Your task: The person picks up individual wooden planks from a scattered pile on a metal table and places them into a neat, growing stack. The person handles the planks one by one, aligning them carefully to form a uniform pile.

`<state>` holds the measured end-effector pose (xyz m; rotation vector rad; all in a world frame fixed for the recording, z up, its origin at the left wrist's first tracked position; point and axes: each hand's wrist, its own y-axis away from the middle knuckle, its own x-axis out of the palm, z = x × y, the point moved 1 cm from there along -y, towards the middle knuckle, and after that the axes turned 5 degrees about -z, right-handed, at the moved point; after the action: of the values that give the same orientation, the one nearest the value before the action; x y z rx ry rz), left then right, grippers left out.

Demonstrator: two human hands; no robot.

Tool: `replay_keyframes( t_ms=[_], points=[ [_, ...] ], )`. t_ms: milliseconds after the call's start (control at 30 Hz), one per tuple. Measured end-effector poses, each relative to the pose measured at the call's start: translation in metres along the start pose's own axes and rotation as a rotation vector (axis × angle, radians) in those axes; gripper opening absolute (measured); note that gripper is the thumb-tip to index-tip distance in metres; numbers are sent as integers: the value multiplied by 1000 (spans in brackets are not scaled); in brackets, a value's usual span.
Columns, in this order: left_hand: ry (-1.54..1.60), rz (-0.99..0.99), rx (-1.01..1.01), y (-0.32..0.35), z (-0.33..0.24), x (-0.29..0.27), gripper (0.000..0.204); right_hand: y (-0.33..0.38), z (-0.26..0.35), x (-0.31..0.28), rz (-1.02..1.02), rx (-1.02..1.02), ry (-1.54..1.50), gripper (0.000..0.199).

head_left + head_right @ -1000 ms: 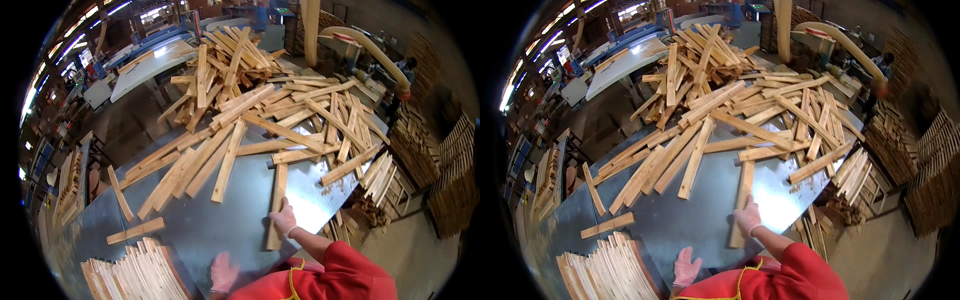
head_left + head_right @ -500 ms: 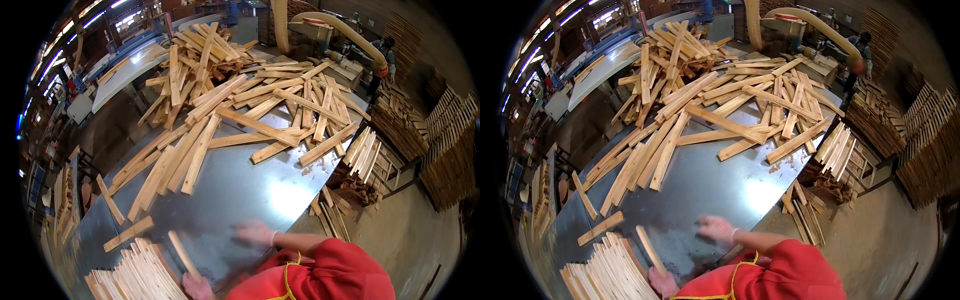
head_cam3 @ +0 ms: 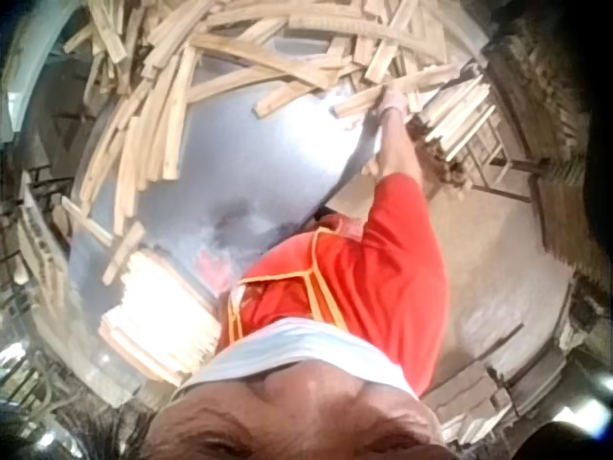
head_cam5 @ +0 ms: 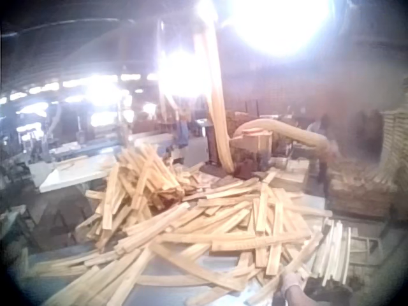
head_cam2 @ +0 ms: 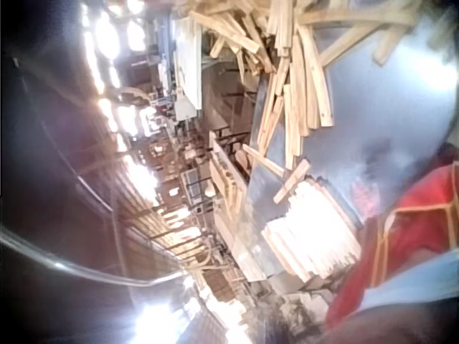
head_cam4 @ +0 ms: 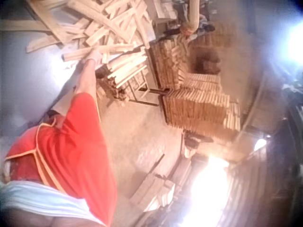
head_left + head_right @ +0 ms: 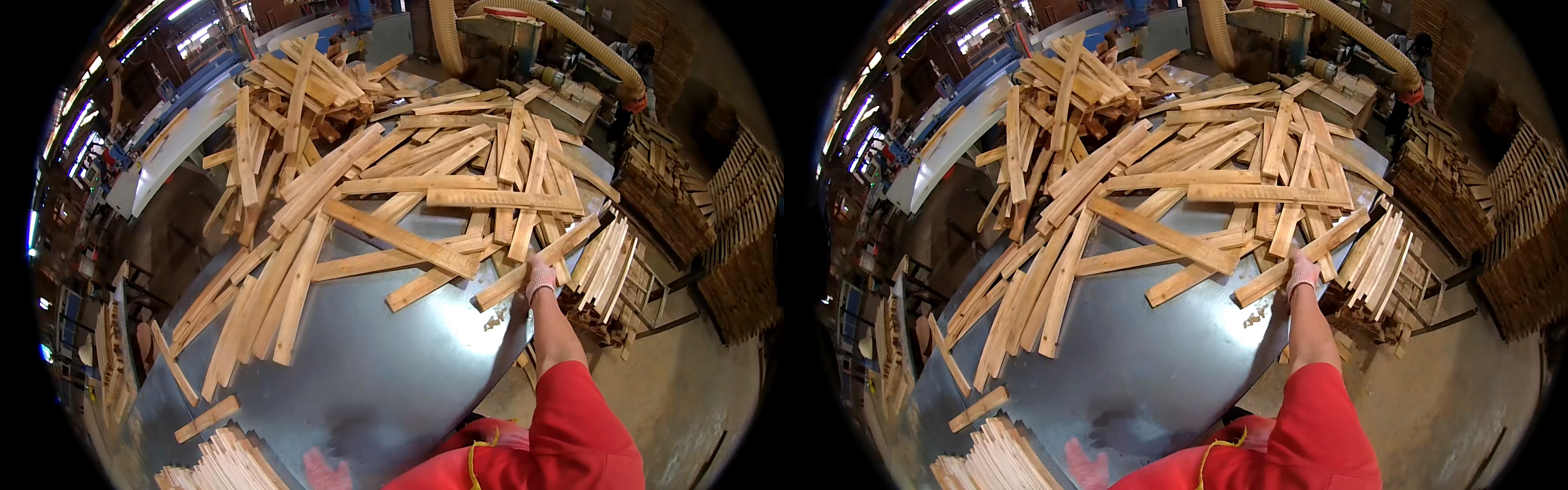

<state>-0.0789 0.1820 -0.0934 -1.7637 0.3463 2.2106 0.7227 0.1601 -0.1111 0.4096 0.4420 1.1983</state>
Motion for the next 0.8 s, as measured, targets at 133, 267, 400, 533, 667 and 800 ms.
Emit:
replay_keyframes(
  t_ms=[133,267,400,533,667,800],
  points=[
    [488,75,-27,-67,-111,-117,75,39,-35,-17,640,133,-453,32],
    [657,122,96,-104,-151,-159,76,186,-64,-89,1006,310,-213,39],
    [890,305,107,-120,-168,-169,81,283,-164,-133,1262,499,225,42],
    [1106,532,-160,-100,-135,-87,68,340,-217,-154,1740,603,602,52],
    [1088,391,-515,-63,-73,-117,46,369,-169,-133,1690,153,818,59],
    [706,72,-722,31,-2,-49,27,343,-150,-118,1553,-20,863,60]
  ],
)
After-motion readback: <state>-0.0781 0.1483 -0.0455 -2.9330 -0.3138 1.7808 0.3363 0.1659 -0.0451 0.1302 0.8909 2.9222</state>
